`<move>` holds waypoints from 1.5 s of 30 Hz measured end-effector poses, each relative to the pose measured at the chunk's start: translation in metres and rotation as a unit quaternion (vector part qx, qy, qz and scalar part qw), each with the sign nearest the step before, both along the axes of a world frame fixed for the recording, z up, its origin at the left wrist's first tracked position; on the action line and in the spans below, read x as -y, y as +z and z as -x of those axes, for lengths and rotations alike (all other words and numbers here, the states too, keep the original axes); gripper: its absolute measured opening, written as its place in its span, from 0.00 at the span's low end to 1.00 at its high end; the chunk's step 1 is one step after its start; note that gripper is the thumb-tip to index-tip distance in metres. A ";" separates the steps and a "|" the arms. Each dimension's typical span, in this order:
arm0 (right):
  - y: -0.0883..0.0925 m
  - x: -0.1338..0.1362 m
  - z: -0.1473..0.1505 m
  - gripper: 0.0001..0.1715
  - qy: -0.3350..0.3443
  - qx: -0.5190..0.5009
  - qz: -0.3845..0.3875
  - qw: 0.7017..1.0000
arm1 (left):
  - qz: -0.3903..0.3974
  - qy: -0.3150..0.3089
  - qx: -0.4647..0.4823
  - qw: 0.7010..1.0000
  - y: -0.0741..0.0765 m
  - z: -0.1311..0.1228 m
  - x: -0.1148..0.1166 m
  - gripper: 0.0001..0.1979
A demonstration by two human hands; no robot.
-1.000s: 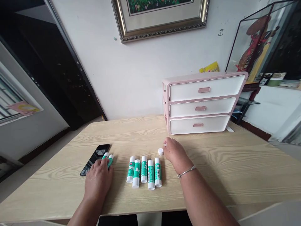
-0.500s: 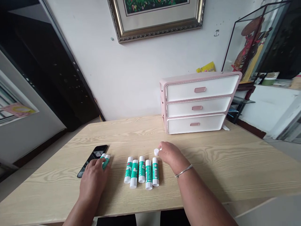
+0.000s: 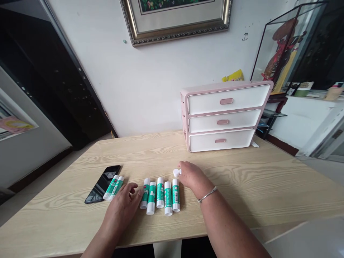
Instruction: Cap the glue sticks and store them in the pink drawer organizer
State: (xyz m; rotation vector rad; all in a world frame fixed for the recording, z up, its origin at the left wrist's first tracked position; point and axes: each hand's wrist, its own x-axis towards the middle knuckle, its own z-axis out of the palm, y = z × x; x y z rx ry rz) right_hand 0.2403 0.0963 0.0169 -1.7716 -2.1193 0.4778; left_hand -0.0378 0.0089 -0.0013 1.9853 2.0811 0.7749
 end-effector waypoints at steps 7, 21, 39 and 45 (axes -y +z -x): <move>0.015 0.003 0.004 0.20 -0.018 -0.016 -0.033 0.999 | 0.052 -0.009 -0.001 0.999 0.014 -0.015 0.000 0.18; 0.033 0.024 0.029 0.14 0.021 -0.233 -0.157 0.959 | -0.035 -0.028 -0.157 0.987 0.018 -0.022 -0.001 0.12; 0.021 0.036 0.051 0.13 0.106 -0.369 -0.084 0.919 | -0.011 -0.190 -0.015 0.982 0.044 -0.078 0.011 0.15; 0.017 0.045 0.057 0.15 0.145 -0.409 -0.083 0.897 | 0.079 -0.260 0.242 0.931 0.058 -0.072 0.020 0.19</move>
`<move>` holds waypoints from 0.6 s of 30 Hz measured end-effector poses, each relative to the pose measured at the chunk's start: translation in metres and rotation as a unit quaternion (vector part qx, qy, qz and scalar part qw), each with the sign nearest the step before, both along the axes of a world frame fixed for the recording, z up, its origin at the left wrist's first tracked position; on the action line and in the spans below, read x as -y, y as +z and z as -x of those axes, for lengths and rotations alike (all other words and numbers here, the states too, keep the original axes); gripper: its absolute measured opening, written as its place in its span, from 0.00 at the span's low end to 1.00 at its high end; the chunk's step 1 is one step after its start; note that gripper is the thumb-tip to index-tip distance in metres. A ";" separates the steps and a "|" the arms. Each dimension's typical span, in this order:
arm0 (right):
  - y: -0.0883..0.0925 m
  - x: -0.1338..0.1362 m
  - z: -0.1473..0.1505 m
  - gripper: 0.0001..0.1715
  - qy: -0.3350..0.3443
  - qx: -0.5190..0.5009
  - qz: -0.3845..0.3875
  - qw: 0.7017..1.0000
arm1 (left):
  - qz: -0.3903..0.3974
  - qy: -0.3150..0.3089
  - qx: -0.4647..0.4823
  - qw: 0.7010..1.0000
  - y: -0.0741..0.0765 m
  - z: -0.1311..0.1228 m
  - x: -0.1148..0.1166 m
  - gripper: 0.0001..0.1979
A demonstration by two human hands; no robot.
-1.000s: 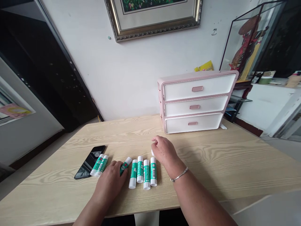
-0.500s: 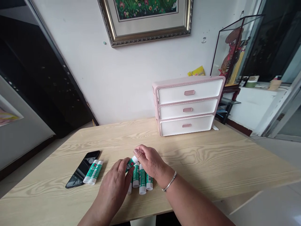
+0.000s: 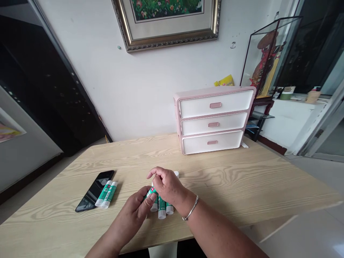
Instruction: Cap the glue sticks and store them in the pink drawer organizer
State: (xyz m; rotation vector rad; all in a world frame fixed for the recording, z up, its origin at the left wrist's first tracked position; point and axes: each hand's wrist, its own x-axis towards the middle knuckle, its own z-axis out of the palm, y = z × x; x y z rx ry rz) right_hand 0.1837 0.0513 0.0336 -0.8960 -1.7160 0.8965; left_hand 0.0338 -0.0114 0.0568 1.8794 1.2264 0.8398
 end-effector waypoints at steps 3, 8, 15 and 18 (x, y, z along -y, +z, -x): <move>-0.003 0.002 -0.001 0.15 0.019 0.005 -0.007 1.000 | 0.113 0.001 0.107 0.988 0.003 0.001 0.008 0.22; 0.007 -0.020 -0.035 0.15 -0.087 -0.005 0.001 0.996 | 0.295 0.008 0.258 0.920 -0.002 0.014 0.028 0.30; 0.012 -0.048 -0.060 0.16 -0.287 0.165 0.037 0.943 | -0.039 0.225 -0.084 0.970 -0.022 0.058 0.008 0.20; 0.000 -0.053 -0.058 0.17 -0.293 0.288 0.088 0.908 | -0.091 0.286 -0.246 0.922 -0.037 0.068 -0.004 0.17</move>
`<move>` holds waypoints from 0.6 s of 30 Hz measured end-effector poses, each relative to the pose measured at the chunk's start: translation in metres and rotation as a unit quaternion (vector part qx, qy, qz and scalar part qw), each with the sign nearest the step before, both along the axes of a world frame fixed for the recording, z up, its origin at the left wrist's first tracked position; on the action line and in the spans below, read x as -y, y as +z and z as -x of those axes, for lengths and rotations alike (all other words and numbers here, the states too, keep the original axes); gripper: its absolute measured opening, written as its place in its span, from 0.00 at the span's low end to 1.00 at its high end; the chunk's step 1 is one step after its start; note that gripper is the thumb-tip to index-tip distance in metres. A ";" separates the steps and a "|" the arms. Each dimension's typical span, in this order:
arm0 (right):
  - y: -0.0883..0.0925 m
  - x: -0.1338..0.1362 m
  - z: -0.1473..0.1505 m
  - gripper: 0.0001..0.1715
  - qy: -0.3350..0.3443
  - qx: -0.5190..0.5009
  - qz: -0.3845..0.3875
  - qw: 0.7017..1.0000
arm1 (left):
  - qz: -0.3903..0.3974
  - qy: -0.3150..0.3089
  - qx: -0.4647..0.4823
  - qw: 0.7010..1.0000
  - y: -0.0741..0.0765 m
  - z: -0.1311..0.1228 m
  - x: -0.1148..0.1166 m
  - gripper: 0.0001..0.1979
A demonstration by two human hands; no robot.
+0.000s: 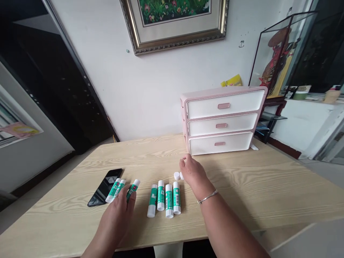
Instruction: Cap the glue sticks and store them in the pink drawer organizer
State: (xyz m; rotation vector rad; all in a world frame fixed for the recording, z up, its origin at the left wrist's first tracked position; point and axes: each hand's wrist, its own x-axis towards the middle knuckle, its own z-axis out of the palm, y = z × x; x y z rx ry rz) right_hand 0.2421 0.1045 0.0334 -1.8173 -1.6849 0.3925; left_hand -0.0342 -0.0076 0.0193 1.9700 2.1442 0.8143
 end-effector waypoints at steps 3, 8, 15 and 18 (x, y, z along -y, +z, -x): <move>-0.003 -0.002 -0.004 0.19 -0.030 0.046 0.024 0.998 | 0.025 0.033 -0.083 0.996 -0.011 0.003 -0.004 0.18; 0.008 0.004 -0.005 0.19 -0.025 0.058 0.049 0.997 | 0.073 0.080 -0.166 0.980 -0.011 0.000 -0.004 0.14; 0.007 0.006 0.000 0.19 0.000 0.075 0.051 0.996 | 0.058 0.091 -0.224 0.969 -0.002 0.006 -0.011 0.17; 0.005 0.005 -0.001 0.19 0.004 0.079 0.056 0.995 | 0.051 0.091 -0.222 0.970 -0.001 0.013 -0.015 0.17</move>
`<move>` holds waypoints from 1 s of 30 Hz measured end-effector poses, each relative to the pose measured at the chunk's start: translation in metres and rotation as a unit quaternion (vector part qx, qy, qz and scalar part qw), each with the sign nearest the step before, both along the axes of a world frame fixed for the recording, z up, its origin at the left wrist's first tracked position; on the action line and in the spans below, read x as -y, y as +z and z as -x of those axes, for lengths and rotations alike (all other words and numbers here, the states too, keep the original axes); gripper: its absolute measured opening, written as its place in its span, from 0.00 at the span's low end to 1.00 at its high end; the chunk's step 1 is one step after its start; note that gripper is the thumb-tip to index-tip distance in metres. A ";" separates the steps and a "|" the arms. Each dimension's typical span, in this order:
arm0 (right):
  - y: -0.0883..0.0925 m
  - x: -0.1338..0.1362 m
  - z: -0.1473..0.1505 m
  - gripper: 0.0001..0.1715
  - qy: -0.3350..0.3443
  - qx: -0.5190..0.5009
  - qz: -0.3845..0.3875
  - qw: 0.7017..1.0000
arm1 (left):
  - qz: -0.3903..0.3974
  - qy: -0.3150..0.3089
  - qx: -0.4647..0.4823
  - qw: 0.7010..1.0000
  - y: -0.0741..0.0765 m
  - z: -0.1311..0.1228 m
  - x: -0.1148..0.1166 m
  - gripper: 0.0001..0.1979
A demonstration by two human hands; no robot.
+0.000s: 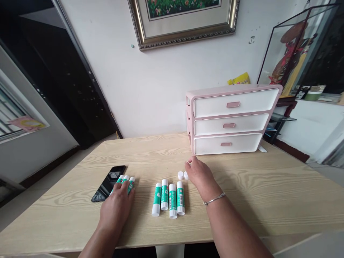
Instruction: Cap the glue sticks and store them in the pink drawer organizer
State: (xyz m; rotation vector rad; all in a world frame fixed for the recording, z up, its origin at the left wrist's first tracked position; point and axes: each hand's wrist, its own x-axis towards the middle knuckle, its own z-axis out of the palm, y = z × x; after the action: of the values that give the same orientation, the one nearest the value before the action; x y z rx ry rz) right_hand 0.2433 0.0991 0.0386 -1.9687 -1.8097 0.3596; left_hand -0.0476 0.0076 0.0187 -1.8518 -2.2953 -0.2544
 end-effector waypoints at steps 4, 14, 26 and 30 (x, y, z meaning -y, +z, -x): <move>0.005 0.003 -0.001 0.18 -0.010 0.007 0.006 1.000 | 0.006 0.018 0.004 1.000 0.000 0.006 -0.003 0.17; 0.002 0.004 -0.008 0.14 0.005 0.046 0.019 0.999 | -0.053 0.003 0.020 0.998 -0.007 0.010 -0.002 0.18; -0.006 -0.001 -0.012 0.15 0.022 0.053 0.054 0.997 | 0.007 -0.145 0.222 0.964 -0.018 -0.030 0.016 0.15; 0.000 0.000 -0.008 0.15 0.023 0.058 0.053 0.997 | 0.026 -0.134 0.216 0.967 -0.008 -0.041 0.016 0.17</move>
State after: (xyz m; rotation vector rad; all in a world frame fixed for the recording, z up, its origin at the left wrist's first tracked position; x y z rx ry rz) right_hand 0.2513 0.0986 0.0386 -2.0618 -1.9487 0.3698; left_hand -0.0065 -0.0085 0.0109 -2.3273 -2.3125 -0.7051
